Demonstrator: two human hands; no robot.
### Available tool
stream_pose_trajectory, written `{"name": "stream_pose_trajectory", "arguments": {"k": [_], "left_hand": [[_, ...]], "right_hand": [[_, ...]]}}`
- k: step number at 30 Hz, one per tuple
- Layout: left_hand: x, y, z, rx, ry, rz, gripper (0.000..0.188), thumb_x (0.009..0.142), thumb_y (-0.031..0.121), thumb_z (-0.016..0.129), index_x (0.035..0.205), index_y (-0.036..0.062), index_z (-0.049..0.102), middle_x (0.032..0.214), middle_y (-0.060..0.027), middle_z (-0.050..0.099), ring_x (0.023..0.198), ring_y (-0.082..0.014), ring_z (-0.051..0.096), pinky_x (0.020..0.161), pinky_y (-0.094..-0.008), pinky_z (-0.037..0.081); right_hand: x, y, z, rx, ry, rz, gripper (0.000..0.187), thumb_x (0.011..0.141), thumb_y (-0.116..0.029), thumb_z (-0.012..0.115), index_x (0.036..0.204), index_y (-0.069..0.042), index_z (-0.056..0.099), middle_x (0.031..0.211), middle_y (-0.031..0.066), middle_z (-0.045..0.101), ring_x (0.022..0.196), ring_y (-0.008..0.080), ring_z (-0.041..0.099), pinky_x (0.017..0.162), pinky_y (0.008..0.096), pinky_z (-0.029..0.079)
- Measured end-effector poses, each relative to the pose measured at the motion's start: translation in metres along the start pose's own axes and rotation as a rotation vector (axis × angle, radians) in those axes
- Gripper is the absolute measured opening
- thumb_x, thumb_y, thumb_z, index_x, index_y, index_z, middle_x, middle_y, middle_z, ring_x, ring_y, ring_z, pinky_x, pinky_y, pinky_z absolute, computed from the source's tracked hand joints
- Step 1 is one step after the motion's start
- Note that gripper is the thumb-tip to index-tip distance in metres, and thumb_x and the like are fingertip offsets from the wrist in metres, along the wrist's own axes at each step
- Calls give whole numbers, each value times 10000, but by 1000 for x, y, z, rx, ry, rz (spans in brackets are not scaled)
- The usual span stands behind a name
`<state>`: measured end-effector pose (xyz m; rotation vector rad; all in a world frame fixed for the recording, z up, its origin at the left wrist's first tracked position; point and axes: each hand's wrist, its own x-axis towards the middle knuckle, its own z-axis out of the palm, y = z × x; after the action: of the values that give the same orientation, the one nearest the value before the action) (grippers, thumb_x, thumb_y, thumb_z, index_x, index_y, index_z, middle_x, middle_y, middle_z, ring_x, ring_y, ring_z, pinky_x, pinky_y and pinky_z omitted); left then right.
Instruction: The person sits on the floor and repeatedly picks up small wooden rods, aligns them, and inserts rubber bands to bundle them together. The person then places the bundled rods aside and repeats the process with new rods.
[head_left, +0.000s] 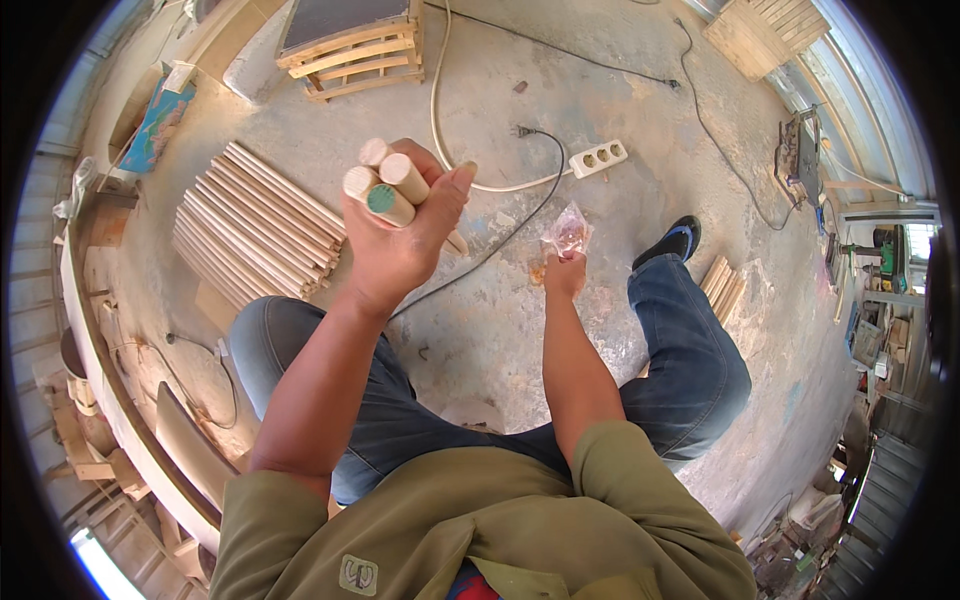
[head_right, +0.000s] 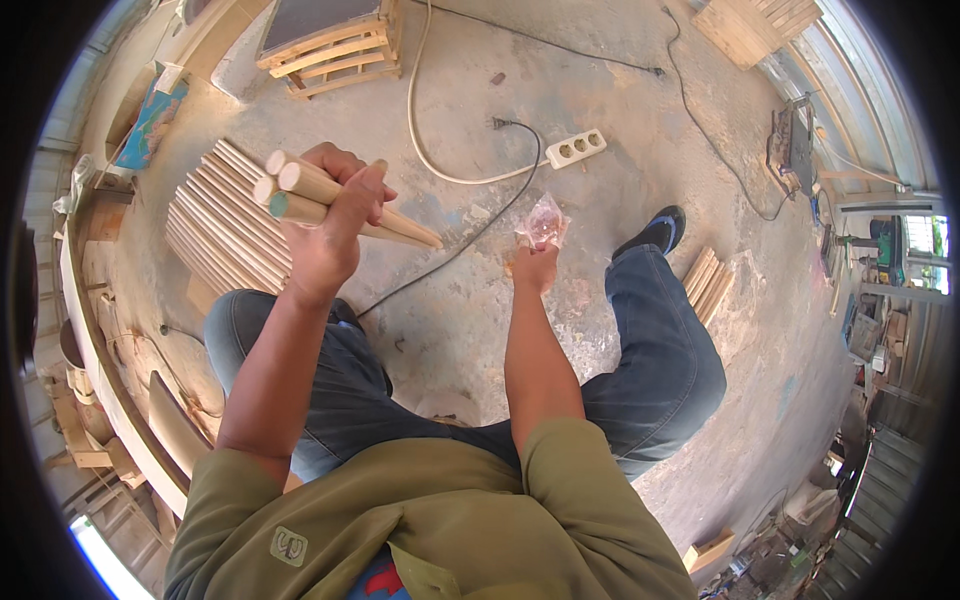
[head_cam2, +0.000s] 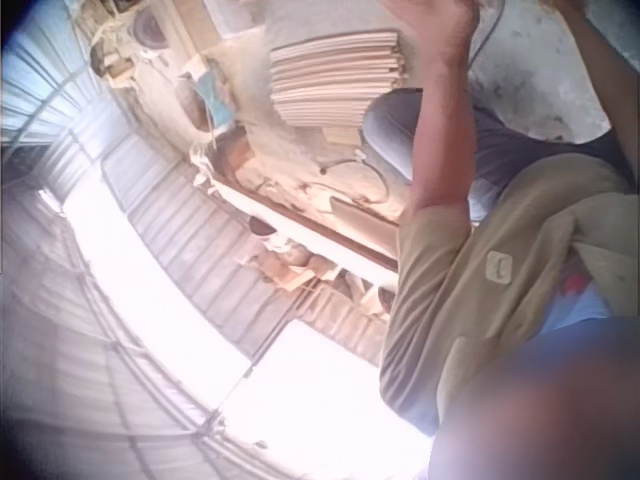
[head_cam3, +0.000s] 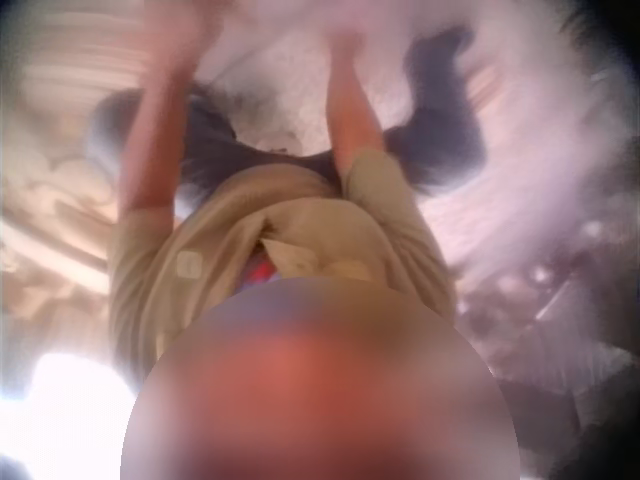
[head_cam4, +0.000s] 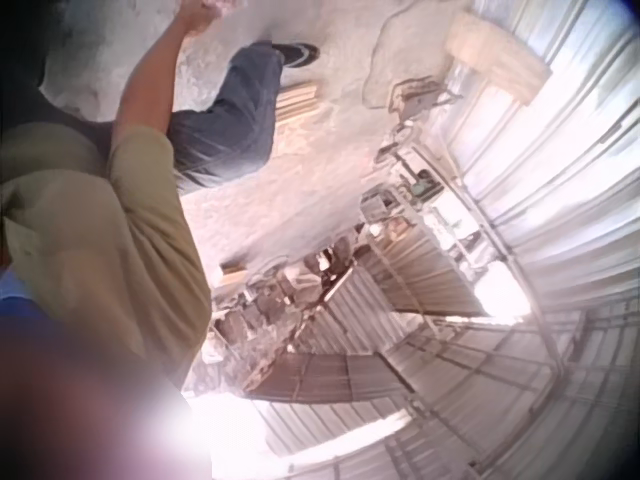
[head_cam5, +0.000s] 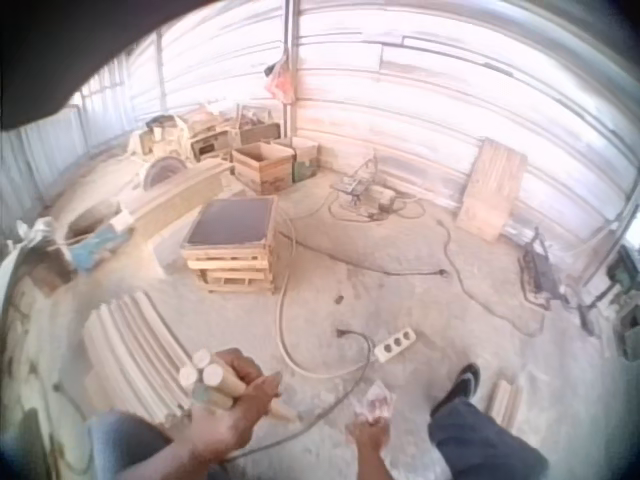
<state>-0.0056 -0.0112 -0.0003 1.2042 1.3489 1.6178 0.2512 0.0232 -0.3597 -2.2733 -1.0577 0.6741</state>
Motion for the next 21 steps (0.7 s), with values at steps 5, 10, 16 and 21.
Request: {"name": "stream_pose_trajectory", "arguments": {"k": [5, 10, 16, 21], "left_hand": [[1, 7, -1, -11, -12, -49, 249, 923, 78, 798, 780, 67, 594, 699, 36, 611, 659, -38, 517, 581, -267, 443], [4, 9, -2, -25, -38, -51, 249, 912, 88, 793, 778, 68, 585, 697, 50, 601, 671, -39, 499, 587, -277, 438], [9, 9, -3, 3, -79, -74, 230, 908, 145, 799, 808, 48, 615, 712, 18, 622, 688, -68, 515, 614, -314, 463], [11, 13, 1, -20, -96, -86, 204, 903, 165, 811, 857, 37, 659, 738, -1, 647, 713, -75, 536, 647, -320, 482]], "right_hand": [[-4, -75, -36, 653, -231, -70, 198, 862, -94, 742, 1023, -40, 641, 847, 70, 697, 766, 192, 673, 752, 321, 558], [-12, -174, -102, 1163, -554, -142, 143, 919, -18, 705, 1056, -19, 663, 924, 47, 685, 791, 135, 661, 756, 278, 569], [-54, -276, -192, 962, -630, -468, 197, 993, -33, 684, 1188, -16, 660, 1004, 50, 698, 897, 149, 698, 878, 286, 566], [-91, -310, -232, 795, -748, -605, 210, 998, -53, 702, 1201, -17, 661, 994, 45, 695, 904, 151, 703, 887, 294, 565]]}}
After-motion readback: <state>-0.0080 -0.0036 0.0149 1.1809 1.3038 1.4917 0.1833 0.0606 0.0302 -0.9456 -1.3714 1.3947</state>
